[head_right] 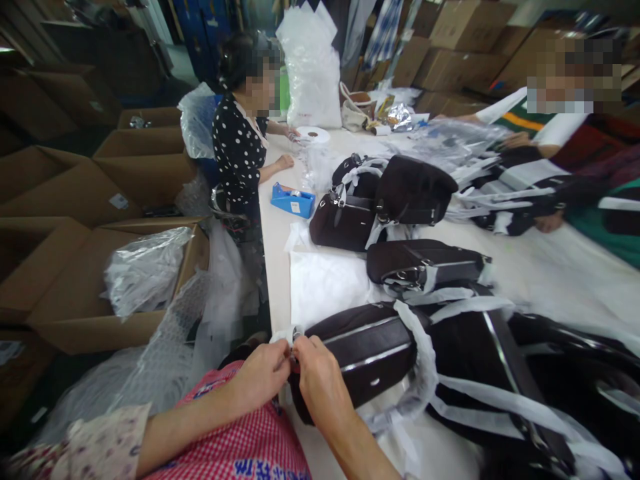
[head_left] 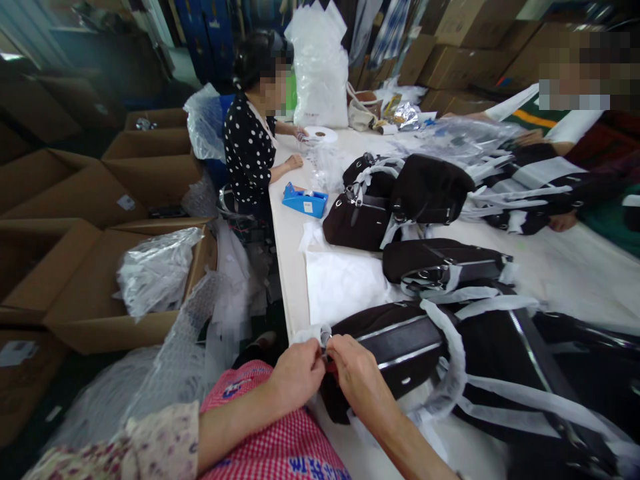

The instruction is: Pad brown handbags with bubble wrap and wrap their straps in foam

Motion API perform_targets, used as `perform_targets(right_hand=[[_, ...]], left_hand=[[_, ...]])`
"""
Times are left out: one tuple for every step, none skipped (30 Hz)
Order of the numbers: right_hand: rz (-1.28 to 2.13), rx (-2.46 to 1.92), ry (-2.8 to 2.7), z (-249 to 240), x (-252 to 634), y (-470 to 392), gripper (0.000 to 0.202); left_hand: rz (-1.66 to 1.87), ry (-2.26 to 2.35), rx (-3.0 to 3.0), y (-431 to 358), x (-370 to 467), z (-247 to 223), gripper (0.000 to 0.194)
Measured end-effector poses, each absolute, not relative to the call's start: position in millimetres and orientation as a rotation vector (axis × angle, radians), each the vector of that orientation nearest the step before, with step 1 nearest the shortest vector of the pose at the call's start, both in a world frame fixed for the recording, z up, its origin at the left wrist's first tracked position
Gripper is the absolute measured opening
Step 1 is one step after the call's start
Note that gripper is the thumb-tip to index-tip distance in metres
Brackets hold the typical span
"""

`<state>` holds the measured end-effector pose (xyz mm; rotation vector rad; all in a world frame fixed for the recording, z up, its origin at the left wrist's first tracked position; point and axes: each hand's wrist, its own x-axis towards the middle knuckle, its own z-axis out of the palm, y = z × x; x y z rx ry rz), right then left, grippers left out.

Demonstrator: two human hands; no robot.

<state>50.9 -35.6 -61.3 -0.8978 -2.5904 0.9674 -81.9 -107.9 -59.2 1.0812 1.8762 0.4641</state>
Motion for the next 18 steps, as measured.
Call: perform_targets(right_hand=[[0.926, -0.892, -2.594, -62, 52, -36, 0.03], [0.897, -0.89, -2.591, -63, 53, -37, 0.03], [0.887, -0.888, -2.582, -64, 55, -37, 0.03], [0.889, -0.881, -2.569, -66, 57, -37, 0.029], [0.899, -0.868, -2.553, -67, 60, -37, 0.029], [0.913, -0.853, -2.539, -69, 63, -37, 0.028], [0.926, -0.827, -2.526, -71, 67, -37, 0.027], [0.934, -0.796, -2.518, -74, 70, -37, 0.026], [0.936, -0.764, -2.514, -76, 74, -38, 0.026], [0.933, -0.734, -2.508, -78, 77, -39, 0.027], [0.927, -0.715, -2.499, -80, 81, -41, 0.028], [0.917, -0.706, -2.486, -82, 83, -43, 0.029], [0.905, -0.711, -2.471, -84, 85, -44, 0.029], [0.892, -0.723, -2.457, -85, 87, -46, 0.03], [0.88, -0.729, -2.445, -87, 88, -48, 0.03], [0.87, -0.729, -2.438, -88, 89, -49, 0.031], [0.859, -0.724, -2.437, -89, 89, -50, 0.031], [0.846, -0.714, -2.437, -90, 89, -50, 0.032]], left_hand=[[0.474, 1.864, 1.046, -105, -82, -58, 0.014], [0.489, 1.842, 1.013, -102, -82, -57, 0.016], [0.507, 1.812, 0.983, -100, -82, -57, 0.018], [0.525, 1.774, 0.95, -97, -82, -56, 0.02], [0.542, 1.725, 0.902, -95, -82, -57, 0.021], [0.555, 1.666, 0.838, -94, -82, -58, 0.021], [0.561, 1.598, 0.76, -93, -83, -59, 0.021], [0.563, 1.523, 0.673, -92, -84, -60, 0.021], [0.561, 1.443, 0.584, -92, -85, -62, 0.021], [0.56, 1.362, 0.499, -92, -86, -64, 0.023], [0.561, 1.285, 0.425, -93, -88, -66, 0.026], [0.564, 1.211, 0.362, -93, -90, -69, 0.03], [0.568, 1.146, 0.309, -94, -92, -70, 0.034], [0.576, 1.092, 0.264, -94, -94, -72, 0.037], [0.586, 1.049, 0.225, -95, -96, -73, 0.04], [0.598, 1.016, 0.192, -95, -97, -74, 0.041], [0.612, 0.991, 0.164, -95, -98, -74, 0.042], [0.627, 0.972, 0.142, -95, -98, -74, 0.043]])
